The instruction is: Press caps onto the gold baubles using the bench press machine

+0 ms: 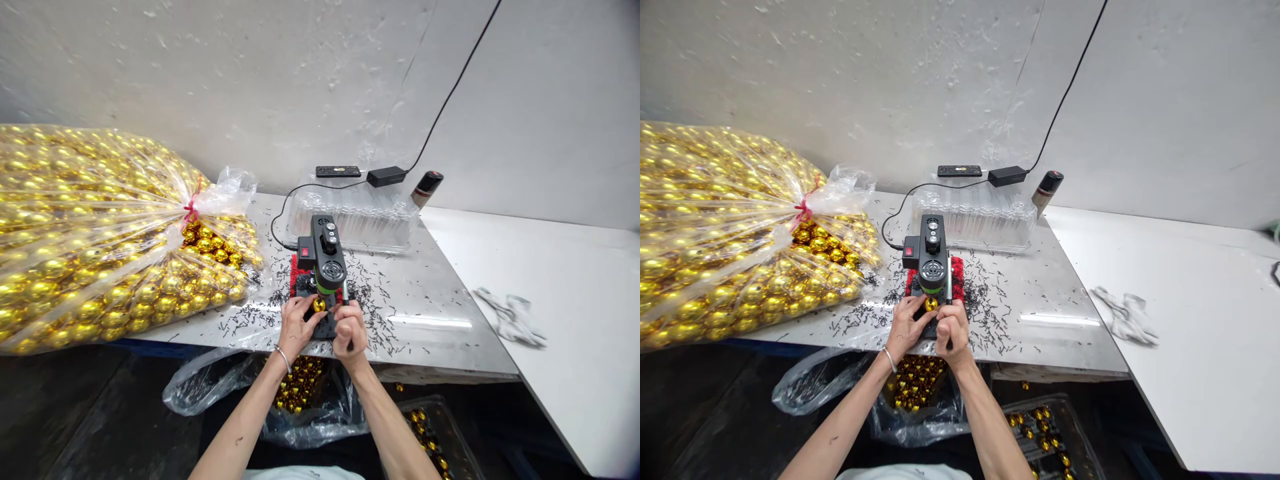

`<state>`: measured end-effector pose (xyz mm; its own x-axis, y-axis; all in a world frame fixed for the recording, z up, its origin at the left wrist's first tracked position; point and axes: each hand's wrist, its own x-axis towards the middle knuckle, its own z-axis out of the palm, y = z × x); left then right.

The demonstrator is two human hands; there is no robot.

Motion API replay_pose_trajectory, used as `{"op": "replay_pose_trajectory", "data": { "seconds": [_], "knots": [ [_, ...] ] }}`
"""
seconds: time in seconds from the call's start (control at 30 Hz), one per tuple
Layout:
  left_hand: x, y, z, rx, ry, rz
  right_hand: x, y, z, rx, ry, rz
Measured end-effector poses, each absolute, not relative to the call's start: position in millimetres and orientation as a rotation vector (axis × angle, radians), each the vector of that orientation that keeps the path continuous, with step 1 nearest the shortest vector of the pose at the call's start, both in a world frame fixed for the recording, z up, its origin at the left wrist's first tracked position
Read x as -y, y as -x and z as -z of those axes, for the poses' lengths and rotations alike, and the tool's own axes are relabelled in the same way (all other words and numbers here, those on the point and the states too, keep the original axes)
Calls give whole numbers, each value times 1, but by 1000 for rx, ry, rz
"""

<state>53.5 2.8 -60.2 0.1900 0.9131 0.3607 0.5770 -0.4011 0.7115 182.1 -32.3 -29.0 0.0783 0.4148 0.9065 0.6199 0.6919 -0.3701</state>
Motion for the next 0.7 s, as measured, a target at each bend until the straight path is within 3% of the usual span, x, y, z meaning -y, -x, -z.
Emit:
{"op": "replay_pose_trajectory", "data": {
  "seconds": [0.17, 0.4, 0.7],
  "knots": [
    [-8, -57, 63, -1410, -2022, -1106, 35, -180, 5, 1547, 887, 212],
    [18, -40, 57, -1351, -2049, -1329, 41, -172, -66, 1340, 1090, -135],
    [102, 9, 84, -1020, -2438, -1016, 45, -169, -45, 1335, 1048, -91]
  ]
}}
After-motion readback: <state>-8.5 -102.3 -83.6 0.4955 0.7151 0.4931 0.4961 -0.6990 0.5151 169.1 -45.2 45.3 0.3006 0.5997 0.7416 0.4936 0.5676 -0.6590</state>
